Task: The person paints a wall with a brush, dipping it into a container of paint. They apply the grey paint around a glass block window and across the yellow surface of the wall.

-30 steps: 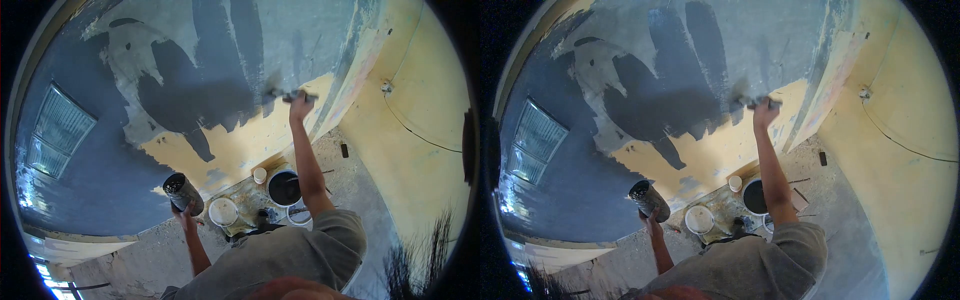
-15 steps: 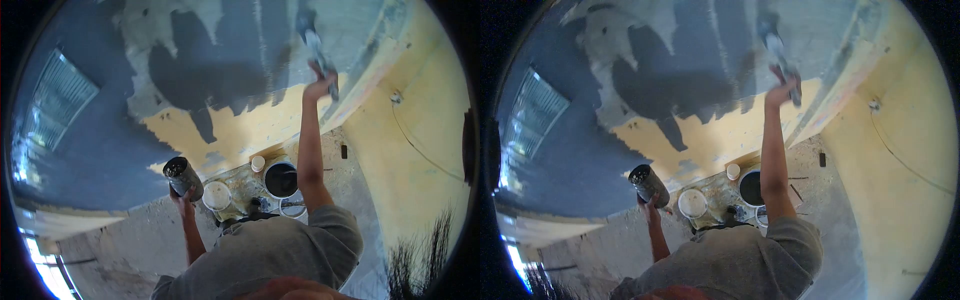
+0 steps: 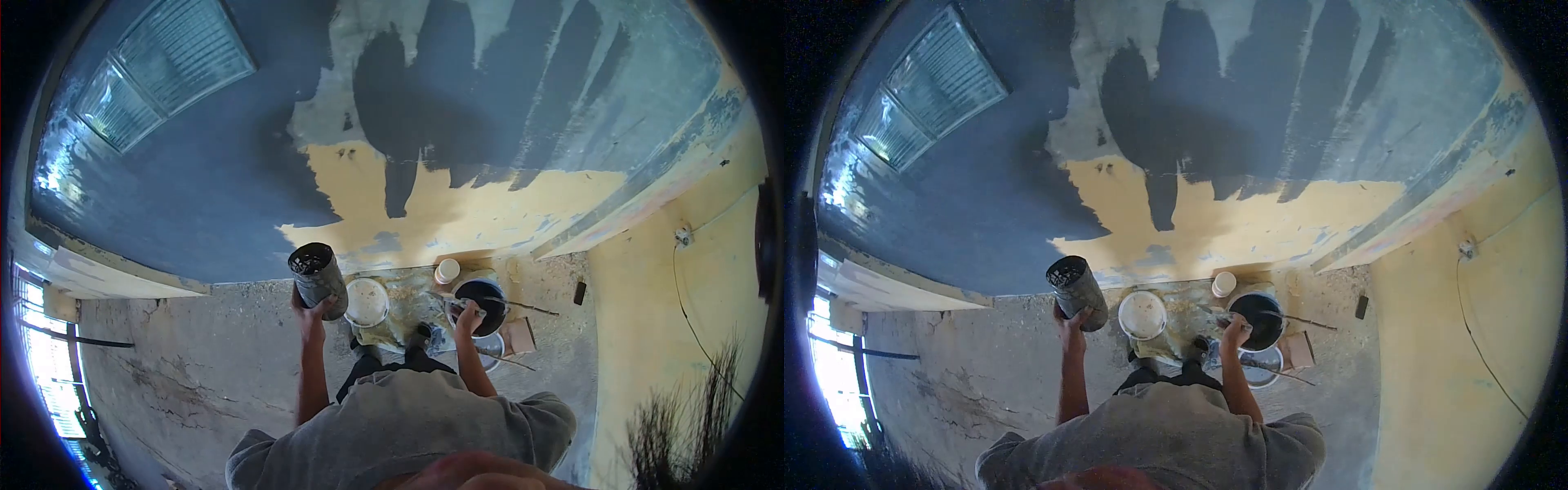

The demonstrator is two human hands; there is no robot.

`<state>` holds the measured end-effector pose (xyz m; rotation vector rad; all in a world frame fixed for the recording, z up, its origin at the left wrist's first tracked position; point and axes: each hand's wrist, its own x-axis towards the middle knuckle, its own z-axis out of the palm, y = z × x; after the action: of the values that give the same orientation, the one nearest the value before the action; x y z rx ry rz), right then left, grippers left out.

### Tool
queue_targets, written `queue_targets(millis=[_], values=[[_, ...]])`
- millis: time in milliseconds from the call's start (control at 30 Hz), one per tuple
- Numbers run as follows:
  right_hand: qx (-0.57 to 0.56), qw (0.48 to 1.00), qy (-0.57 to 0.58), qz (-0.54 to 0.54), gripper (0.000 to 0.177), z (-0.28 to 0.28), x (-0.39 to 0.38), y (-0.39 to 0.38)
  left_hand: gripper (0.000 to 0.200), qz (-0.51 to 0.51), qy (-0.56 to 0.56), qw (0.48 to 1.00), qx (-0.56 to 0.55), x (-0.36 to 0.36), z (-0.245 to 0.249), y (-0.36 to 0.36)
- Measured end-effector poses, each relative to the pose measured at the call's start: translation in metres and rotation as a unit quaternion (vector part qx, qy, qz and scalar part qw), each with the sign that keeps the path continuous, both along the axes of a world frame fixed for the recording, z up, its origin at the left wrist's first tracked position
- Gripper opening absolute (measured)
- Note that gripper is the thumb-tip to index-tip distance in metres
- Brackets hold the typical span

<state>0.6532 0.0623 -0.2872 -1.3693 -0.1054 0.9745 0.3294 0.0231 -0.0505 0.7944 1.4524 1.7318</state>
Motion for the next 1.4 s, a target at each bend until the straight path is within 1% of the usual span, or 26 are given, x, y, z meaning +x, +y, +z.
queue_targets(millis=[33, 67, 133, 200, 267, 333, 400, 500, 533, 567, 600, 667, 700, 767, 800, 867, 900, 967, 1033, 1100, 1167, 1200, 1267, 1333, 1367, 1400], values=[[-0.011, 0.999, 0.031, 0.001, 0.021, 0.010, -0.014, -0.005, 0.070, -0.002, -0.007, 1.000, -0.002, -0.005, -0.004, -0.002], [-0.013, 1.000, 0.029, -0.001, 0.021, 0.021, -0.026, -0.005, 0.070, -0.006, -0.015, 1.000, -0.005, -0.011, -0.007, -0.005], [0.032, 0.989, 0.123, 0.081, 0.025, 0.048, -0.047, 0.010, 0.070, -0.008, -0.017, 1.000, -0.015, -0.021, -0.007, -0.010], [0.070, 0.978, 0.136, 0.138, 0.026, 0.141, -0.072, 0.021, 0.070, -0.014, -0.022, 0.999, -0.018, -0.036, -0.010, -0.015], [0.172, 0.968, 0.091, 0.159, 0.024, 0.164, -0.089, 0.049, 0.075, -0.038, -0.042, 0.998, -0.026, -0.058, -0.016, -0.021], [0.187, 0.975, 0.071, 0.101, 0.024, 0.220, -0.116, 0.075, 0.073, -0.027, -0.054, 0.998, -0.014, -0.072, -0.010, -0.026], [0.273, 0.959, 0.015, 0.075, 0.020, 0.260, -0.141, 0.102, 0.070, -0.019, -0.064, 0.998, -0.002, -0.092, -0.009, -0.031], [0.343, 0.939, -0.006, 0.031, 0.019, 0.349, -0.169, 0.118, 0.073, -0.016, -0.086, 0.996, 0.021, -0.125, -0.023, -0.043], [0.364, 0.931, -0.006, 0.016, 0.019, 0.381, -0.178, 0.118, 0.073, 0.020, -0.089, 0.996, 0.013, -0.136, -0.034, -0.047], [0.406, 0.914, -0.011, 0.029, 0.019, 0.403, -0.180, 0.122, 0.073, 0.056, -0.093, 0.994, 0.004, -0.147, -0.041, -0.051], [0.445, 0.894, -0.017, 0.043, 0.019, 0.425, -0.182, 0.122, 0.073, 0.050, -0.096, 0.994, 0.006, -0.159, -0.044, -0.055], [0.485, 0.874, -0.009, 0.026, 0.021, 0.484, -0.197, 0.105, 0.071, 0.016, -0.099, 0.995, -0.011, -0.179, -0.045, -0.065], [0.487, 0.873, -0.014, 0.022, 0.021, 0.499, -0.201, 0.097, 0.068, 0.007, -0.102, 0.995, 0.010, -0.185, -0.041, -0.068], [0.581, 0.806, -0.106, 0.034, 0.024, 0.521, -0.207, 0.086, 0.068, 0.000, -0.096, 0.995, 0.005, -0.200, -0.043, -0.073], [0.587, 0.802, -0.110, 0.030, 0.024, 0.525, -0.211, 0.085, 0.067, 0.001, -0.089, 0.996, -0.005, -0.208, -0.046, -0.076], [0.626, 0.760, -0.173, -0.007, 0.026, 0.522, -0.221, 0.087, 0.069, -0.020, -0.106, 0.994, 0.011, -0.222, -0.059, -0.073], [0.628, 0.758, -0.175, -0.009, 0.026, 0.515, -0.226, 0.093, 0.069, -0.026, -0.094, 0.995, 0.000, -0.225, -0.053, -0.074], [0.565, 0.819, -0.099, -0.028, 0.028, 0.482, -0.233, 0.116, 0.069, -0.034, -0.081, 0.996, -0.012, -0.230, -0.051, -0.074], [0.553, 0.821, -0.139, 0.022, 0.029, 0.432, -0.239, 0.128, 0.070, -0.024, -0.101, 0.995, 0.007, -0.231, -0.055, -0.070], [0.475, 0.864, -0.163, -0.027, 0.030, 0.376, -0.252, 0.122, 0.070, -0.038, -0.093, 0.995, 0.005, -0.228, -0.043, -0.065], [0.458, 0.873, -0.154, -0.057, 0.031, 0.327, -0.254, 0.115, 0.071, -0.049, -0.086, 0.995, 0.005, -0.223, -0.041, -0.062], [0.417, 0.897, -0.138, -0.054, 0.031, 0.314, -0.255, 0.104, 0.070, -0.054, -0.079, 0.995, 0.010, -0.221, -0.043, -0.061], [0.385, 0.914, -0.110, -0.064, 0.029, 0.287, -0.251, 0.093, 0.070, -0.063, -0.072, 0.995, 0.020, -0.219, -0.050, -0.052], [0.355, 0.927, -0.119, -0.033, 0.031, 0.279, -0.238, 0.075, 0.067, -0.094, -0.110, 0.989, 0.016, -0.214, -0.058, -0.053], [0.351, 0.930, -0.108, -0.030, 0.032, 0.278, -0.229, 0.069, 0.067, -0.099, -0.108, 0.989, 0.007, -0.213, -0.061, -0.057], [0.349, 0.932, -0.098, -0.029, 0.033, 0.289, -0.220, 0.064, 0.066, -0.096, -0.114, 0.989, -0.009, -0.209, -0.059, -0.058]])
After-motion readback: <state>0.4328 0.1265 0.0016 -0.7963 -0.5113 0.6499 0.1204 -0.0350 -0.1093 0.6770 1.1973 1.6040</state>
